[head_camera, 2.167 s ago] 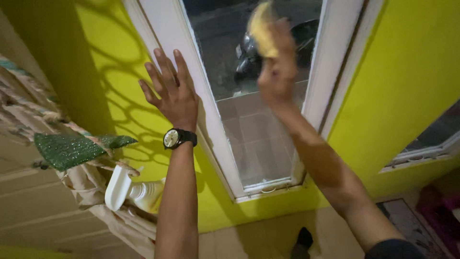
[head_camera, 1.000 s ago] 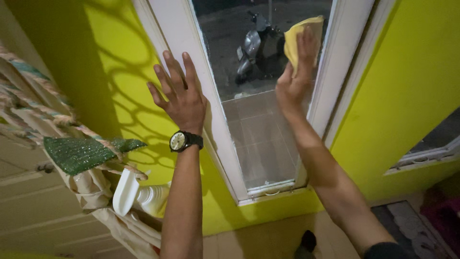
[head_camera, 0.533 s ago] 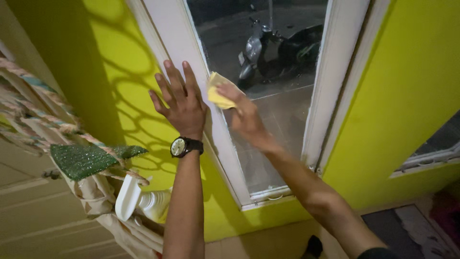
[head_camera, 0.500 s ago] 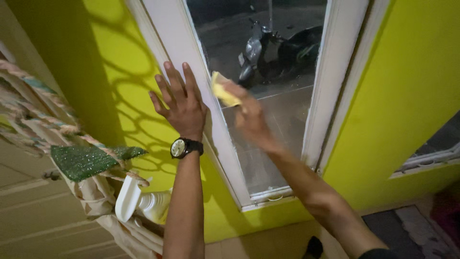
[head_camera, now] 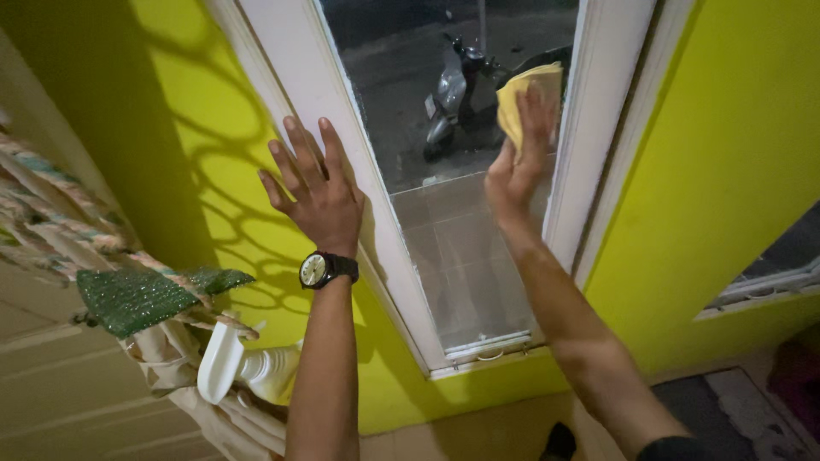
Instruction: The person scrubs a glass window pane with a green scouring pad, then sprays the glass with a cleaning solution and wipes it with a yellow cloth. The person repeats the scrubbing and wiping motions across the window surface.
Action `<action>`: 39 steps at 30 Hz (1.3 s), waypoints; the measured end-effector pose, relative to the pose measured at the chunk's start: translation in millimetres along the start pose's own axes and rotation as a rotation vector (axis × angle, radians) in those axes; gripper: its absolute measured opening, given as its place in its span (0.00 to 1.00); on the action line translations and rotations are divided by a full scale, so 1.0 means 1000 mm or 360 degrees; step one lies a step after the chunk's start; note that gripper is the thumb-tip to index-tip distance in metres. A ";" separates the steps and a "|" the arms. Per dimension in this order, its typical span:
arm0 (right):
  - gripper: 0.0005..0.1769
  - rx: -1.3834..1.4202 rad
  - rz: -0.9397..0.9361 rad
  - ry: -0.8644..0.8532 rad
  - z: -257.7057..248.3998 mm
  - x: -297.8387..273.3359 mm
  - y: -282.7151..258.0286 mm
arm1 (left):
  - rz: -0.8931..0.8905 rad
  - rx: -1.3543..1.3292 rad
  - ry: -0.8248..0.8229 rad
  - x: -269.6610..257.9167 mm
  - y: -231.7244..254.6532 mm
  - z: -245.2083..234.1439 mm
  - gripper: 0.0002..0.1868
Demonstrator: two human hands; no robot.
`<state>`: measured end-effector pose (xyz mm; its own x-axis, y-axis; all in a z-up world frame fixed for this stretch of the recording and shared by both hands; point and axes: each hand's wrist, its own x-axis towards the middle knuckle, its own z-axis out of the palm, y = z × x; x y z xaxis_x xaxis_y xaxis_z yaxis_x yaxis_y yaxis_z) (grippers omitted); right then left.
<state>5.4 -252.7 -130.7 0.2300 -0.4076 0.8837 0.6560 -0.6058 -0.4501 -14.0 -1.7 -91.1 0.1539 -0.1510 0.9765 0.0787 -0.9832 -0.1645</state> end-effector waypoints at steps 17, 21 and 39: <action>0.36 0.0633 -0.0152 -0.0500 -0.005 -0.019 -0.023 | -0.0009 0.0089 -0.0014 0.000 0.000 0.003 0.31; 0.36 0.0051 -0.0159 -0.0105 -0.018 0.008 0.005 | -0.0013 0.0022 0.0035 -0.001 0.001 0.005 0.29; 0.38 0.0374 -0.0353 -0.0813 0.032 -0.062 -0.066 | -0.0007 0.0014 0.0048 0.002 -0.001 0.000 0.29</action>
<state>-28.8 -165.6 -151.6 0.3474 0.1263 0.9292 0.8556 -0.4481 -0.2590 -13.4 -1.1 -88.9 0.1237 -0.1497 0.9810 0.0882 -0.9830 -0.1611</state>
